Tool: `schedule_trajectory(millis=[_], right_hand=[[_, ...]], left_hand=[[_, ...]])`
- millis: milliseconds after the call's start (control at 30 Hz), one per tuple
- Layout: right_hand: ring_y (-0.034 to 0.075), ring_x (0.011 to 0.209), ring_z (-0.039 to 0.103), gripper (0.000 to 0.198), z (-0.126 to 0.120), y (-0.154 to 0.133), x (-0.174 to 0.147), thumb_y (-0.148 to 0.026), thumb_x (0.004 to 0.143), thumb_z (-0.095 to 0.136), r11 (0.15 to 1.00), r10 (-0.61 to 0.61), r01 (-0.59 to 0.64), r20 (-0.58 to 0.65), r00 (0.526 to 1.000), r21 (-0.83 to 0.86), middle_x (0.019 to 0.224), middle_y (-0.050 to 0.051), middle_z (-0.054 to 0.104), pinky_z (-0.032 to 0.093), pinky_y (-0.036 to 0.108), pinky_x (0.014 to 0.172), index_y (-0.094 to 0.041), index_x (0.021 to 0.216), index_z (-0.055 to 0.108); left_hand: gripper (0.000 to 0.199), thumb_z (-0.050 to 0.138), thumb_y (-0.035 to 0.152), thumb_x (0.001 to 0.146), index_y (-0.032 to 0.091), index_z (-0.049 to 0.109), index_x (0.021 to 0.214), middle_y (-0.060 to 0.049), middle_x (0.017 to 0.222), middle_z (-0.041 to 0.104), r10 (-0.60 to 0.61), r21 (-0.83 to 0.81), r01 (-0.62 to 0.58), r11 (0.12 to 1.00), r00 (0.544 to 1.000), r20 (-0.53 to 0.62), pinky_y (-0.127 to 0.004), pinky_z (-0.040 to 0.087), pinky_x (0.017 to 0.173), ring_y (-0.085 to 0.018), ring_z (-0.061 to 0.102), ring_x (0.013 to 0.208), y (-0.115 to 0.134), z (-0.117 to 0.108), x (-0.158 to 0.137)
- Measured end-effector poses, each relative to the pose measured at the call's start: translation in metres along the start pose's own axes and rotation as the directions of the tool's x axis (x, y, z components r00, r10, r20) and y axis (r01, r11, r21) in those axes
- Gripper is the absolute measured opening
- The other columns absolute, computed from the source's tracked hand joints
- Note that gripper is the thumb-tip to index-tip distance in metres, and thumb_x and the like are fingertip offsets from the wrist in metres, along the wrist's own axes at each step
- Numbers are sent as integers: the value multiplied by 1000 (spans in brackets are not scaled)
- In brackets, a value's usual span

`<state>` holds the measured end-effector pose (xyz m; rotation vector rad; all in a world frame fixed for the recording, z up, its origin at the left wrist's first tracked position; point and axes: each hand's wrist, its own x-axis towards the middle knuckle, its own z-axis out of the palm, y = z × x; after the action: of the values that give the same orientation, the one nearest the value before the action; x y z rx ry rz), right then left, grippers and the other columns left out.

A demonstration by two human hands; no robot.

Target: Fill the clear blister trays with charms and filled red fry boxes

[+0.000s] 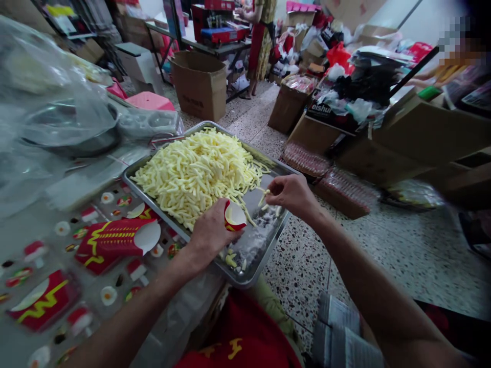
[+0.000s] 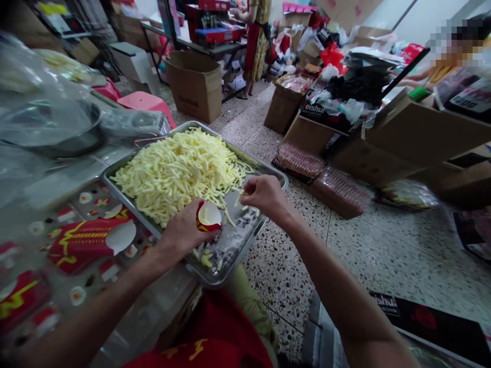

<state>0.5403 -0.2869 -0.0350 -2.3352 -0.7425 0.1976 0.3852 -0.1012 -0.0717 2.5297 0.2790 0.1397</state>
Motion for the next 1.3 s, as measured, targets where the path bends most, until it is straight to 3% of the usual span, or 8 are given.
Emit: schedule_trajectory(millis=[200,333,467,667,800,967,1100,1300], right_hand=[[14,62,58,8,54,-76,-40,-23,77,72,999,-30,30,-13,999,-28,67,1,68,38,26,56,-18,72,74],[18,79,59,24,80,-108,-59,-25,94,60,952,-248,263,111,962,-155,83,7,66,43,30,70,-19,76,75],[24,97,60,15,100,-128,-71,-31,93,65,888,-459,456,189,868,61,103,9,62,47,37,85,-28,97,79],[20,83,67,19,177,-193,-70,-21,87,65,805,-534,383,274,800,452,100,6,68,52,32,74,-25,103,75],[17,71,65,20,241,-272,-57,-17,80,72,792,-591,345,488,642,504,81,3,73,49,28,67,-18,99,78],[16,80,67,24,325,-365,-44,-19,84,72,722,-622,617,683,383,312,93,6,77,45,23,69,-15,106,79],[17,89,69,23,361,-396,-53,-13,85,68,608,-578,746,796,181,272,101,5,77,46,21,76,-20,102,81],[37,120,54,25,363,-386,-82,-20,93,58,275,-693,959,705,147,71,129,18,61,41,49,96,-25,105,79]], left_hand=[[57,78,35,73,24,47,119,-8,115,65,26,-61,-39,997,979,-200,-39,51,90,-28,66,108,1,-2,-25],[43,68,30,79,22,48,116,-9,110,66,-60,-125,25,992,957,-285,-40,51,91,-27,65,106,-12,-15,-53],[54,74,29,73,22,48,120,-8,114,66,-203,-226,124,966,907,-370,-38,52,90,-25,65,104,-35,-37,-88],[84,85,31,63,19,44,135,-14,130,61,-417,-371,259,892,789,-450,-43,51,99,-28,63,116,-92,-82,-162],[90,84,42,69,19,42,146,-17,144,54,-442,-371,302,878,809,-387,-43,48,106,-28,56,129,-154,-141,-242],[82,82,51,70,20,54,140,-15,142,58,-572,-92,617,782,650,-500,-51,42,112,-32,53,133,-239,-190,-343],[92,84,52,68,19,49,146,-16,151,50,-528,38,583,811,759,-380,-51,37,116,-33,45,140,-276,-174,-376],[69,73,53,82,26,55,143,-16,148,50,-363,269,477,837,851,-380,-53,39,112,-34,46,138,-285,-156,-372]])
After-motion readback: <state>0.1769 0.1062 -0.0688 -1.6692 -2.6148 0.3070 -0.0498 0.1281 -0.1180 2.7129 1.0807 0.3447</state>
